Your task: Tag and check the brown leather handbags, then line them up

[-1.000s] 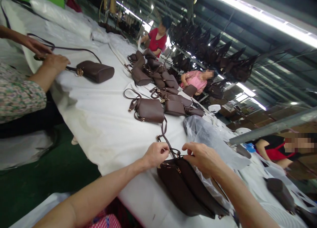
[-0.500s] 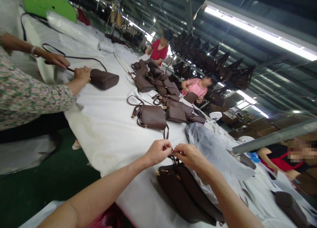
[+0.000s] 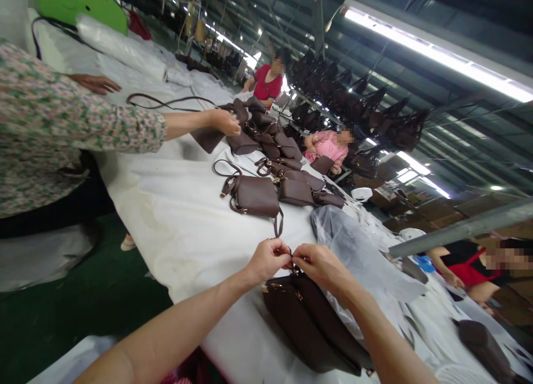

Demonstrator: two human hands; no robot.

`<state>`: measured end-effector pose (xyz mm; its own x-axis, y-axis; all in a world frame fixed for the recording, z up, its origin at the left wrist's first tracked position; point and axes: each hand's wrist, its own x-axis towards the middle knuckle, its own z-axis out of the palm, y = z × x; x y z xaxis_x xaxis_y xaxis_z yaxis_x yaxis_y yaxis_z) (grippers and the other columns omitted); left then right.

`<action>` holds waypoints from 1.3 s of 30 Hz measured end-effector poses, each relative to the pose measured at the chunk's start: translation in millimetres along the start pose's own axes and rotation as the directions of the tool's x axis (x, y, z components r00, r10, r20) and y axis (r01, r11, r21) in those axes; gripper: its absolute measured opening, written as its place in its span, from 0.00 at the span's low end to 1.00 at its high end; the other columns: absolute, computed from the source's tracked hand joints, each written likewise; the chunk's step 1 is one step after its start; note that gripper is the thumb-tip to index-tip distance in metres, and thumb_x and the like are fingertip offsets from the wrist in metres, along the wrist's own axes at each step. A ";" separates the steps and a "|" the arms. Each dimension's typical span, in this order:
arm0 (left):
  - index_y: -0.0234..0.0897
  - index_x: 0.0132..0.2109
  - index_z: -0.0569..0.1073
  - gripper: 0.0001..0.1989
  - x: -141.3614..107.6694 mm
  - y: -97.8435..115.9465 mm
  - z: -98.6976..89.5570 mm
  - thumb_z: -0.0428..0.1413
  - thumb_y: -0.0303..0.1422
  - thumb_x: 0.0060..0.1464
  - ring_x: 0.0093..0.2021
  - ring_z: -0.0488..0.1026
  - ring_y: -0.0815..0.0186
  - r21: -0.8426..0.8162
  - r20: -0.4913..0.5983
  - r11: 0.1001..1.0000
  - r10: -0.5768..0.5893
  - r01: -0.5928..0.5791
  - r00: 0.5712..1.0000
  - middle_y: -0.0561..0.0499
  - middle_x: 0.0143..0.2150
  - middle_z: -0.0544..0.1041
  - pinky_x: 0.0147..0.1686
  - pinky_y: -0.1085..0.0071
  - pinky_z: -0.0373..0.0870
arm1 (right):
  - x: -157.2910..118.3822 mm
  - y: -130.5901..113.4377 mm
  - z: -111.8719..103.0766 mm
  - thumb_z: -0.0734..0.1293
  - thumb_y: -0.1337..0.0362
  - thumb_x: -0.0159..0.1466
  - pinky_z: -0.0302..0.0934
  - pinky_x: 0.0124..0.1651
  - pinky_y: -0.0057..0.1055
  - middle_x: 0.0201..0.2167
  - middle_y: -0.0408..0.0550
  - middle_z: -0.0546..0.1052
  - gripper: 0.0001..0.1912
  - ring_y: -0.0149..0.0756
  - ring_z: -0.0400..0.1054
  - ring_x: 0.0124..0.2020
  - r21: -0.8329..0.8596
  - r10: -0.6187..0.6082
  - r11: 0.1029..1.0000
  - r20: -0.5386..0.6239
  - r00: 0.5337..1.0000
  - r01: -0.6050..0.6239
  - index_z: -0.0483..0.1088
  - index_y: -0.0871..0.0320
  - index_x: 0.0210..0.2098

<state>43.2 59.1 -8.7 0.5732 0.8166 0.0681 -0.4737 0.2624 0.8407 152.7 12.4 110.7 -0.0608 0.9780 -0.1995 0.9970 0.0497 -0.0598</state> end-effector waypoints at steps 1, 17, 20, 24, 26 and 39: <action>0.33 0.27 0.68 0.04 0.8 -0.6 0.1 0.57 0.26 0.40 0.24 0.74 0.70 0.014 0.002 1.000 0.007 -0.007 1.000 0.55 0.22 0.72 0.28 0.74 0.72 | 0.3 0.1 0.4 0.60 0.66 0.61 0.51 0.32 0.26 0.27 0.46 0.77 0.12 0.32 0.68 0.30 0.003 -0.004 1.000 -0.002 1.000 0.004 0.74 0.57 0.28; 0.34 0.26 0.67 0.07 -8.7 6.1 -6.3 0.56 0.24 0.35 0.30 0.74 0.66 -0.478 0.170 0.870 -0.044 0.121 0.984 0.47 0.27 0.79 0.31 0.74 0.65 | 5.5 27.9 6.7 0.58 0.58 0.62 0.57 0.35 0.28 0.26 0.43 0.74 0.15 0.33 0.65 0.30 0.429 0.028 0.900 0.124 0.992 -0.079 0.72 0.59 0.32; 0.34 0.27 0.66 0.08 -9.3 0.6 -8.0 0.57 0.25 0.35 0.29 0.74 0.68 -0.511 0.186 0.842 -0.086 0.172 0.979 0.43 0.33 0.81 0.25 0.78 0.60 | 10.7 36.4 10.7 0.59 0.62 0.58 0.60 0.38 0.29 0.29 0.43 0.76 0.13 0.34 0.67 0.33 0.529 0.067 0.833 0.192 0.979 -0.161 0.73 0.60 0.35; 0.34 0.28 0.65 0.10 -10.8 -3.7 -10.3 0.57 0.24 0.34 0.24 0.70 0.73 -0.554 0.174 0.806 -0.136 0.211 0.975 0.43 0.38 0.80 0.19 0.81 0.52 | 16.9 35.2 14.7 0.58 0.67 0.50 0.61 0.34 0.28 0.32 0.44 0.76 0.20 0.35 0.68 0.34 0.657 0.097 0.705 0.284 0.954 -0.267 0.72 0.60 0.41; 0.33 0.28 0.65 0.10 -11.4 -2.2 -11.7 0.57 0.24 0.34 0.23 0.68 0.74 -0.565 0.156 0.796 -0.155 0.217 0.976 0.44 0.38 0.80 0.18 0.81 0.51 | 19.8 33.5 16.1 0.57 0.69 0.46 0.60 0.36 0.27 0.36 0.44 0.76 0.25 0.36 0.68 0.37 0.677 0.009 0.697 0.320 0.947 -0.236 0.72 0.59 0.42; 0.34 0.29 0.63 0.12 -12.4 -2.3 -14.9 0.57 0.26 0.34 0.21 0.68 0.75 -0.582 0.169 0.775 -0.180 0.245 0.969 0.42 0.45 0.79 0.20 0.80 0.54 | 26.0 40.8 28.7 0.59 0.69 0.45 0.58 0.41 0.25 0.36 0.40 0.74 0.26 0.33 0.64 0.36 0.701 -0.200 0.637 0.552 0.810 -0.320 0.74 0.55 0.43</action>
<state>27.2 56.0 -19.5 0.7534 0.6575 0.0052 -0.6160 0.7030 0.3555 190.5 34.1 75.1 -0.2758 0.6701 -0.6891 0.6203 -0.4236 -0.6602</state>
